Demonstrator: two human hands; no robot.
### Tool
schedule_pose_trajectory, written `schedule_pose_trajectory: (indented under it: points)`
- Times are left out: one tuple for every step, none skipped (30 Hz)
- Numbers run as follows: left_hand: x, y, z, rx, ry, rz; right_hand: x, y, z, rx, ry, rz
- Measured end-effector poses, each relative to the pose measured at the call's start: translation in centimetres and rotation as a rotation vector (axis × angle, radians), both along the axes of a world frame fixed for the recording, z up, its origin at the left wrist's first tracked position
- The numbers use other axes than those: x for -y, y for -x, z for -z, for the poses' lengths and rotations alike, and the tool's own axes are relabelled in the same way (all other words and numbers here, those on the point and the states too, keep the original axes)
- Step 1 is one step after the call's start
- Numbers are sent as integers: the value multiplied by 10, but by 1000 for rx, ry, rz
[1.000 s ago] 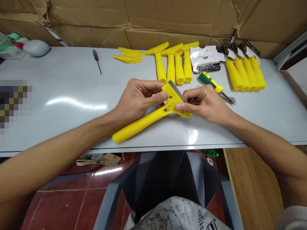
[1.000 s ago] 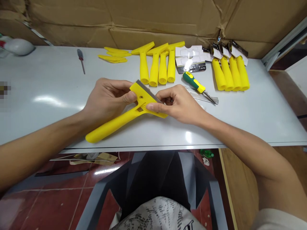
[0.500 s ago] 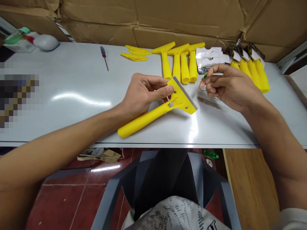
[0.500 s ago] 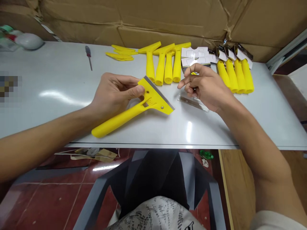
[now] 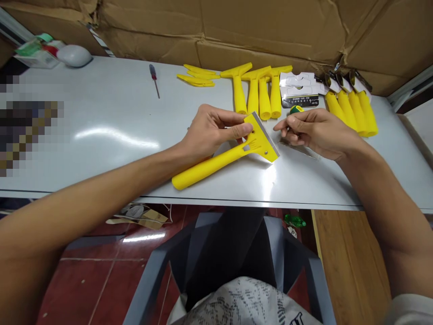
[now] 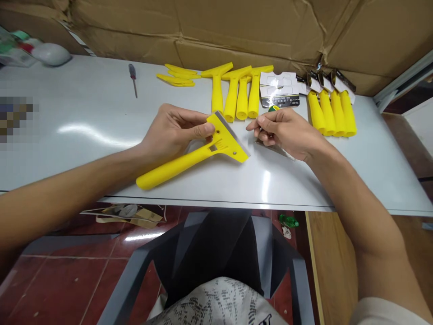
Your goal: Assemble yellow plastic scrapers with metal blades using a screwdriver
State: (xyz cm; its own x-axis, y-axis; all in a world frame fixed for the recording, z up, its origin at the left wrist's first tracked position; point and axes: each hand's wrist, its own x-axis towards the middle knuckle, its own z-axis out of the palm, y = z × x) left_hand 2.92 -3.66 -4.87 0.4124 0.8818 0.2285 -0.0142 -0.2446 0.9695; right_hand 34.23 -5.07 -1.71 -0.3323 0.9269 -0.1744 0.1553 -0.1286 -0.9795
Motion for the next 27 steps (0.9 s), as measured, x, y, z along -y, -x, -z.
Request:
schedule_pose_trajectory:
  points:
    - [0, 0, 0, -4, 2, 4, 1, 1, -1, 1, 1, 8]
    - [0, 0, 1, -7, 6, 8, 3, 3, -2, 1, -9, 8]
    - [0, 1, 2, -8, 11, 11, 6, 6, -3, 6, -34, 0]
    - [0, 1, 2, -9, 18, 14, 8, 8, -3, 16, -75, -10]
    - [0, 1, 3, -10, 25, 18, 11, 11, -4, 32, -125, -21]
    - [0, 1, 3, -12, 29, 20, 13, 14, -4, 49, -179, -24]
    - [1, 1, 3, -15, 30, 24, 16, 18, -4, 69, -232, -17]
    - [1, 0, 3, -20, 26, 29, 18, 21, -4, 88, -278, 2]
    - [2, 0, 3, -27, 21, 37, 21, 24, -4, 105, -313, 28]
    - [3, -1, 2, -36, 17, 44, 23, 27, -4, 115, -343, 56]
    - [3, -1, 1, -47, 14, 48, 25, 29, -4, 121, -367, 80]
    - [4, -2, 1, -60, 16, 49, 27, 31, -4, 125, -386, 97]
    - [5, -2, 0, -71, 21, 49, 28, 33, -4, 124, -404, 108]
    - [5, -2, 0, -79, 28, 47, 30, 34, -3, 123, -425, 119]
    - [6, -2, -1, -84, 35, 47, 31, 36, -3, 124, -445, 130]
    - [6, -2, -1, -84, 38, 48, 33, 37, -3, 129, -467, 143]
    - [6, -2, -2, -83, 40, 49, 34, 39, -2, 135, -488, 157]
    - [7, -2, -2, -83, 39, 47, 36, 41, -2, 143, -506, 170]
    - [7, -3, -3, -84, 38, 46, 37, 42, -1, 154, -522, 180]
    - [8, -3, -3, -83, 34, 43, 38, 43, 0, 168, -538, 183]
    - [8, -3, -4, -81, 32, 43, 39, 45, 1, 183, -559, 176]
    - [8, -4, -4, -78, 31, 43, 40, 46, 2, 201, -585, 161]
    - [9, -4, -5, -78, 32, 46, 40, 46, 2, 222, -612, 137]
    - [9, -4, -5, -78, 32, 47, 40, 47, 3, 241, -641, 114]
    - [9, -5, -5, -80, 32, 45, 40, 47, 3, 257, -662, 94]
    - [9, -5, -4, -84, 31, 44, 40, 47, 4, 269, -673, 83]
    - [9, -5, -4, -86, 29, 44, 40, 47, 4, 275, -675, 82]
